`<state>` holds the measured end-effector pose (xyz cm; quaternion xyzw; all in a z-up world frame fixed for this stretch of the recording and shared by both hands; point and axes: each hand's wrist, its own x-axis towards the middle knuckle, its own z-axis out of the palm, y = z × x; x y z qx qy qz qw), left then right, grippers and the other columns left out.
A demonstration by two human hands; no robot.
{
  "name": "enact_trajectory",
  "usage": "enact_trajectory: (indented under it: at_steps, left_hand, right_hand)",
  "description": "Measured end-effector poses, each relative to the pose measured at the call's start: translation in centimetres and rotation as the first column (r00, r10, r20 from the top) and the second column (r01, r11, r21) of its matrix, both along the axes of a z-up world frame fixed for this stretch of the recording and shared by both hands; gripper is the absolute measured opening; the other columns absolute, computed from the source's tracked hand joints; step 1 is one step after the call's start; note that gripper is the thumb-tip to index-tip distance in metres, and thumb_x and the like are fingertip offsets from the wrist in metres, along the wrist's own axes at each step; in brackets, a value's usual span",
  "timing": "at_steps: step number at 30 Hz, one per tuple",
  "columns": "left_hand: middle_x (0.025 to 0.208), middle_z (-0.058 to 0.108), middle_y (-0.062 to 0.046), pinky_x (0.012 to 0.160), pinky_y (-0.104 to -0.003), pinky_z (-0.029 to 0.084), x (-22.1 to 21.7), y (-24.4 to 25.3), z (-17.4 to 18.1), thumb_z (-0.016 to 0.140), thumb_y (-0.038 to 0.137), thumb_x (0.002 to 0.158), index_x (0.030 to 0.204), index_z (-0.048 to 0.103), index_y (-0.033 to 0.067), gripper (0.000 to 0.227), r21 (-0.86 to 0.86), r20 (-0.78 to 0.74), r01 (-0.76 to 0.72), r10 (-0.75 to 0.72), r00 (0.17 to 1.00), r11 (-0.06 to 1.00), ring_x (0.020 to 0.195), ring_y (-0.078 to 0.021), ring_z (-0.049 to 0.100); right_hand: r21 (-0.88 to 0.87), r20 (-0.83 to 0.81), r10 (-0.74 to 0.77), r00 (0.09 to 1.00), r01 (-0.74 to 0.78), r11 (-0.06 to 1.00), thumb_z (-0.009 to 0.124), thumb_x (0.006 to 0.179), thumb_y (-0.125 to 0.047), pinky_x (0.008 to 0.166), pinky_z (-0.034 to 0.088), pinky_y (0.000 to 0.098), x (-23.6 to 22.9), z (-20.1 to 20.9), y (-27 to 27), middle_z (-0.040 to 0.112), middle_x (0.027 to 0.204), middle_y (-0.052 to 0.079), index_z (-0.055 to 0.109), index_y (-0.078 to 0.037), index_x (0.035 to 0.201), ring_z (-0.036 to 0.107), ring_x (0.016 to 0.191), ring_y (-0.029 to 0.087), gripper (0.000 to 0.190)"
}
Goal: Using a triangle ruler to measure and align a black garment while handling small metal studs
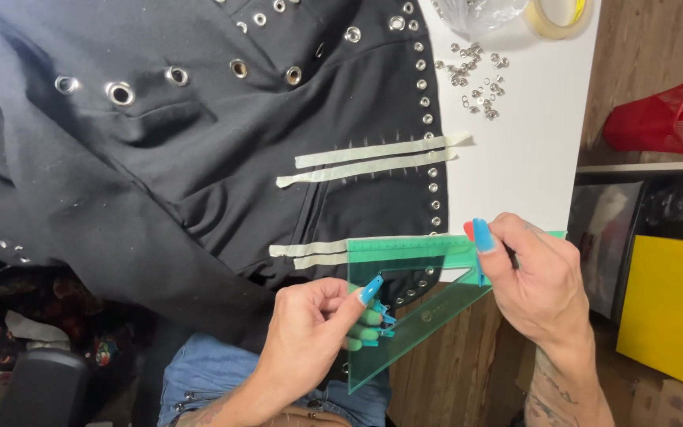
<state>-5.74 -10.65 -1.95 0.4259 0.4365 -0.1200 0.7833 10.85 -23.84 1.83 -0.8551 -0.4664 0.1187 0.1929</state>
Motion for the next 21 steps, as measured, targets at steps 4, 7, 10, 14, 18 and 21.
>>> enact_trajectory:
  at_steps: [4,7,10,14,18,21]
  left_hand:
    - [0.062,0.072,-0.009,0.047,-0.021,0.054,-0.1,0.0,-0.1,0.056,0.015,0.079,0.060,0.061,-0.0003,0.024,-0.010,0.014,-0.012,0.012,1.000,1.000,0.056,-0.0168,0.072]
    - [0.057,0.070,-0.006,0.046,-0.020,0.053,-0.1,-0.1,-0.1,0.057,0.017,0.078,0.058,0.063,0.0013,0.026,0.057,0.017,0.016,-0.017,1.000,0.998,0.050,-0.0127,0.068]
    - [0.062,0.073,-0.007,0.046,-0.021,0.054,-0.1,0.0,0.0,0.057,0.019,0.078,0.057,0.061,0.0019,0.027,0.057,0.007,0.021,-0.022,1.000,0.998,0.053,-0.0127,0.070]
    - [0.051,0.064,-0.003,0.048,-0.020,0.055,-0.4,-0.1,-0.3,0.058,0.019,0.079,0.054,0.058,0.0031,0.029,0.096,0.034,0.015,-0.018,0.999,0.995,0.051,-0.0119,0.069]
    - [0.057,0.071,-0.006,0.049,-0.020,0.056,-0.3,-0.1,-0.1,0.058,0.017,0.078,0.058,0.060,0.0023,0.025,0.070,0.032,0.005,-0.007,0.999,0.998,0.050,-0.0112,0.068]
    - [0.055,0.070,-0.005,0.049,-0.021,0.056,-0.4,-0.1,-0.2,0.058,0.017,0.078,0.058,0.060,0.0024,0.025,0.072,0.043,0.000,-0.003,0.999,0.997,0.050,-0.0112,0.068]
  right_hand:
    - [-0.085,-0.054,-0.046,0.997,0.041,0.996,0.042,0.088,-0.027,0.045,0.026,0.0257,0.1,0.0,-0.1,0.035,0.052,-0.001,0.049,-0.007,0.070,0.028,0.047,0.013,0.029]
    - [-0.155,-0.100,-0.100,0.990,0.084,0.984,0.042,0.088,-0.031,0.044,0.026,0.0261,0.1,0.5,0.4,0.033,0.050,-0.001,0.045,-0.009,0.065,0.026,0.046,0.013,0.032]
    - [-0.219,-0.107,-0.083,0.991,0.058,0.974,0.044,0.088,-0.025,0.045,0.025,0.0268,0.3,0.7,1.4,0.028,0.049,0.001,0.041,-0.009,0.063,0.023,0.048,0.015,0.030]
    - [-0.393,-0.256,-0.080,0.963,-0.028,0.919,0.047,0.087,-0.025,0.046,0.025,0.0282,1.1,0.7,3.0,0.029,0.047,0.000,0.035,-0.009,0.056,0.024,0.049,0.014,0.036]
    - [-0.382,-0.327,0.103,0.939,-0.231,0.895,0.049,0.084,-0.020,0.047,0.024,0.0268,2.2,0.1,4.0,0.023,0.049,-0.001,0.026,-0.011,0.057,0.019,0.053,0.014,0.036]
    - [-0.449,-0.355,0.107,0.929,-0.269,0.852,0.048,0.083,-0.021,0.047,0.025,0.0272,2.8,-0.4,4.4,0.023,0.050,-0.001,0.029,-0.011,0.056,0.021,0.052,0.013,0.034]
